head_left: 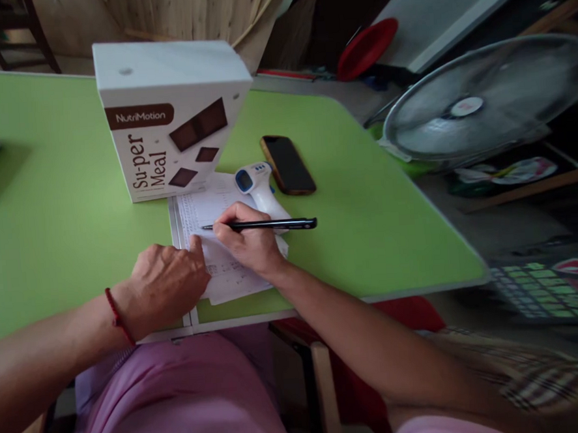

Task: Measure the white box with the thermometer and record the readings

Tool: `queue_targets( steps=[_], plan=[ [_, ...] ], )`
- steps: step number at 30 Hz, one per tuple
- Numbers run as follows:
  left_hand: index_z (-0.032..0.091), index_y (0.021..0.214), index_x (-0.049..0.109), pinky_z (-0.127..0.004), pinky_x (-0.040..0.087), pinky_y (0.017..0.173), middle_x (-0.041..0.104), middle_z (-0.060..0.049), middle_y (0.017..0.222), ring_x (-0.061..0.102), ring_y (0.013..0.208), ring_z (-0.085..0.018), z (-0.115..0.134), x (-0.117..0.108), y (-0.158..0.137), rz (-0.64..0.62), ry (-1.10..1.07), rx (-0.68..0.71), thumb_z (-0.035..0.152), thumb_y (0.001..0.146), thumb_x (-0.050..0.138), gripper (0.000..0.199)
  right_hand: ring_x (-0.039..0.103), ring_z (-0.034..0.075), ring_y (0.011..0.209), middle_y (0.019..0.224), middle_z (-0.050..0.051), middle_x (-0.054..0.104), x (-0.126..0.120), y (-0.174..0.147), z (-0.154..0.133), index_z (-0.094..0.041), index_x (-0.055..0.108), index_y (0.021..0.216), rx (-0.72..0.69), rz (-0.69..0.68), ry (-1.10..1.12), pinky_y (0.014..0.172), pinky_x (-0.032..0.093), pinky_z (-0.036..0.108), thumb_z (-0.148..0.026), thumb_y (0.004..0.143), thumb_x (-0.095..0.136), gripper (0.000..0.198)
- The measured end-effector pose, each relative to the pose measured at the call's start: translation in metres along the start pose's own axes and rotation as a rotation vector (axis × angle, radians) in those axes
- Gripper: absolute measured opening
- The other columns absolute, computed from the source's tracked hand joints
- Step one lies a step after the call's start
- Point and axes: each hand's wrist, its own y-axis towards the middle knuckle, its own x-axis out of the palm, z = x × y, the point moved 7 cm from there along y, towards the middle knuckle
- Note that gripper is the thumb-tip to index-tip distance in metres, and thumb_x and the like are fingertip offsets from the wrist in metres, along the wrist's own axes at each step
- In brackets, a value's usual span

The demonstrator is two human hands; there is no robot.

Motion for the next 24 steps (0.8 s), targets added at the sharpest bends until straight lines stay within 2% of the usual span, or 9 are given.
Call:
queue_targets(
  steps=[10,14,24],
  plan=[
    [-0.001,0.123,0.046,-0.033,0.047,0.052,0.067,-0.011,0.067,0.068,0.068,-0.03,-0.002,0.0003,0.0,-0.029,0.004,-0.02,0.026,0.094,0.038,0.041,0.046,0.01,0.047,0.05,-0.004,0.054,-0.0016,0.0007,-0.0011,-0.021,0.049,0.058,0.005,-0.007,0.019,0.047,0.04,0.024,-0.021,0.07,0.054,0.013],
    [-0.002,0.124,0.046,-0.034,0.048,0.05,0.067,-0.011,0.066,0.069,0.065,-0.031,-0.0014,-0.0011,0.0,0.0,0.015,-0.005,0.026,0.094,0.038,0.042,0.049,0.01,0.05,0.053,-0.004,0.057,-0.0026,0.0002,0.0003,-0.021,0.051,0.06,0.008,0.017,0.031,0.05,0.042,0.024,-0.024,0.071,0.054,0.012],
    [-0.003,0.122,0.048,-0.037,0.049,0.048,0.066,-0.011,0.064,0.068,0.062,-0.032,-0.0009,-0.002,0.0,0.045,0.019,0.004,0.025,0.093,0.038,0.042,0.051,0.01,0.052,0.056,-0.004,0.059,0.0012,-0.0015,0.0028,-0.021,0.053,0.064,0.018,-0.019,0.009,0.052,0.043,0.024,-0.024,0.073,0.055,0.01]
  ],
)
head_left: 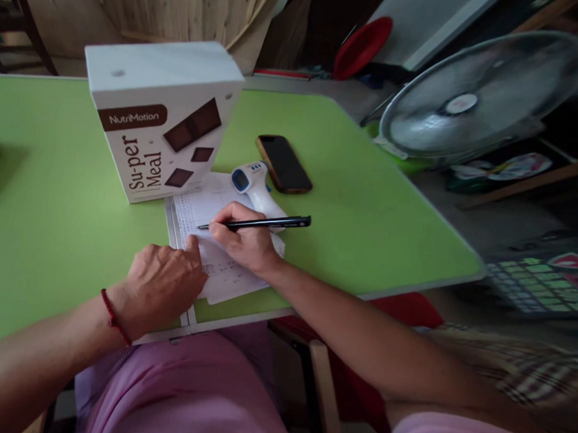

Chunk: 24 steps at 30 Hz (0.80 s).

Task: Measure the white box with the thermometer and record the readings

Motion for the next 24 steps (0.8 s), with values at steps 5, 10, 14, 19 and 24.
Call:
queue_targets(
  steps=[5,10,14,19,24],
  plan=[
    [-0.002,0.123,0.047,-0.036,0.048,0.048,0.066,-0.011,0.064,0.068,0.062,-0.032,0.0,0.002,0.0,-0.032,-0.013,-0.001,0.026,0.094,0.037,0.042,0.051,0.01,0.053,0.056,-0.004,0.059,0.0,0.0,-0.001,-0.021,0.053,0.064,-0.004,0.002,-0.02,0.053,0.043,0.024,-0.024,0.074,0.055,0.01],
    [-0.003,0.125,0.045,-0.035,0.047,0.048,0.066,-0.011,0.066,0.068,0.063,-0.031,0.001,0.002,-0.001,-0.031,-0.009,0.006,0.026,0.093,0.038,0.043,0.051,0.01,0.052,0.055,-0.004,0.058,0.0,0.001,-0.002,-0.021,0.052,0.062,-0.006,0.01,-0.023,0.052,0.043,0.024,-0.023,0.073,0.054,0.011],
    [-0.002,0.122,0.047,-0.035,0.047,0.048,0.066,-0.011,0.065,0.068,0.063,-0.031,0.0,0.001,-0.001,-0.028,-0.014,-0.005,0.025,0.093,0.038,0.041,0.051,0.01,0.051,0.055,-0.004,0.058,-0.001,0.001,-0.001,-0.021,0.052,0.063,-0.004,0.021,-0.023,0.051,0.043,0.024,-0.023,0.073,0.055,0.011],
    [-0.001,0.123,0.047,-0.035,0.046,0.05,0.066,-0.012,0.066,0.068,0.064,-0.031,0.001,0.003,0.0,-0.043,-0.033,-0.014,0.025,0.093,0.038,0.041,0.051,0.01,0.052,0.06,-0.004,0.058,-0.013,0.005,-0.011,-0.021,0.055,0.073,-0.077,-0.001,-0.099,0.051,0.043,0.024,-0.027,0.08,0.054,0.009],
    [0.007,0.108,0.056,-0.029,0.041,0.046,0.064,-0.008,0.061,0.065,0.057,-0.024,-0.005,-0.003,0.002,0.041,-0.053,0.01,0.029,0.092,0.042,0.031,0.06,0.016,0.083,0.09,0.005,0.064,-0.017,0.012,-0.024,-0.018,0.063,0.096,-0.355,-0.241,-0.478,0.072,0.047,0.03,-0.015,0.088,0.044,0.021]
  ],
)
